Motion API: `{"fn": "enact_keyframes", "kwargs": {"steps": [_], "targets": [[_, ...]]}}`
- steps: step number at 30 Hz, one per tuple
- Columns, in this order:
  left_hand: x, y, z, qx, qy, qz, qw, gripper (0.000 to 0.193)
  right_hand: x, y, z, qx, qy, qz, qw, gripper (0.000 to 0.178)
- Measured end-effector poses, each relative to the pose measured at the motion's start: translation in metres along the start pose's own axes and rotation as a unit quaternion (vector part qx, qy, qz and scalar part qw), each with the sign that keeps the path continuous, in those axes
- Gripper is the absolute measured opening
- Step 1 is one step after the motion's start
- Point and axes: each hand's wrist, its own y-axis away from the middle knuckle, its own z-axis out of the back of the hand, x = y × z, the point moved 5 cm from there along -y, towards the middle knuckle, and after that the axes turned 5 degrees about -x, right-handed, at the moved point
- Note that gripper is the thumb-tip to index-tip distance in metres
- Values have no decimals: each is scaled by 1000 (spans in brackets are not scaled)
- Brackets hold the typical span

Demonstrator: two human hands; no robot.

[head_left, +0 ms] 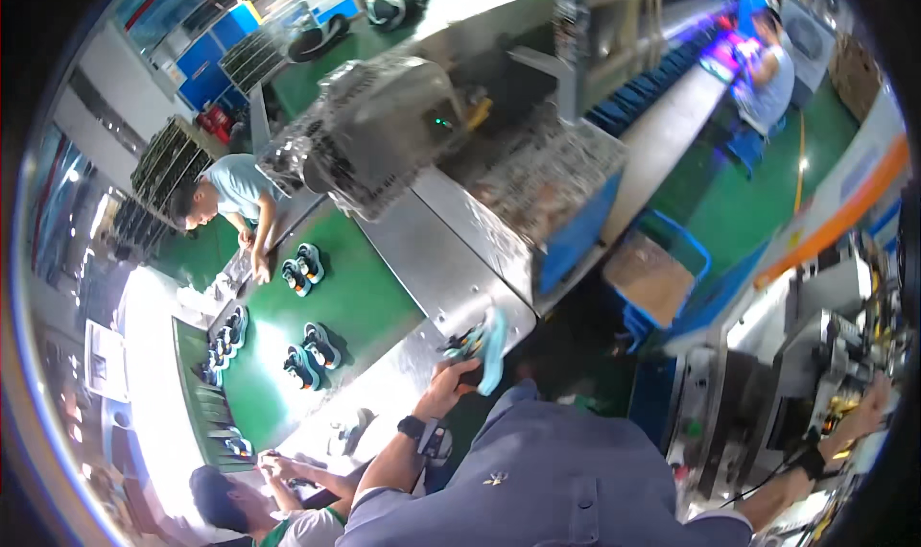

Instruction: The recorder takes shoes from a conveyor, places them into a machine for processing, and then places them on a separate outgoing track.

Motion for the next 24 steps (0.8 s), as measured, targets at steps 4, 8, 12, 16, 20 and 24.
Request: {"fn": "enact_keyframes", "kwargs": {"steps": [4,8,12,16,20,24], "targets": [[-4,-87,112,-82,127,14,988,28,213,8,-186,270,-388,-63,879,28],[-2,-140,251,-281,138,-116,942,29,588,38,-244,370,-257,225,864,27],[12,-195,365,-381,75,-165,907,29,802,68,-292,235,-255,577,739,45],[-24,-215,374,-518,-213,-187,807,45,928,84,-352,182,-165,720,649,70],[12,-220,391,-547,-241,-112,794,60,1018,152,-411,215,-159,745,611,91],[18,-207,395,-573,-272,-47,772,63,1059,174,-482,162,-235,771,569,76]]}}
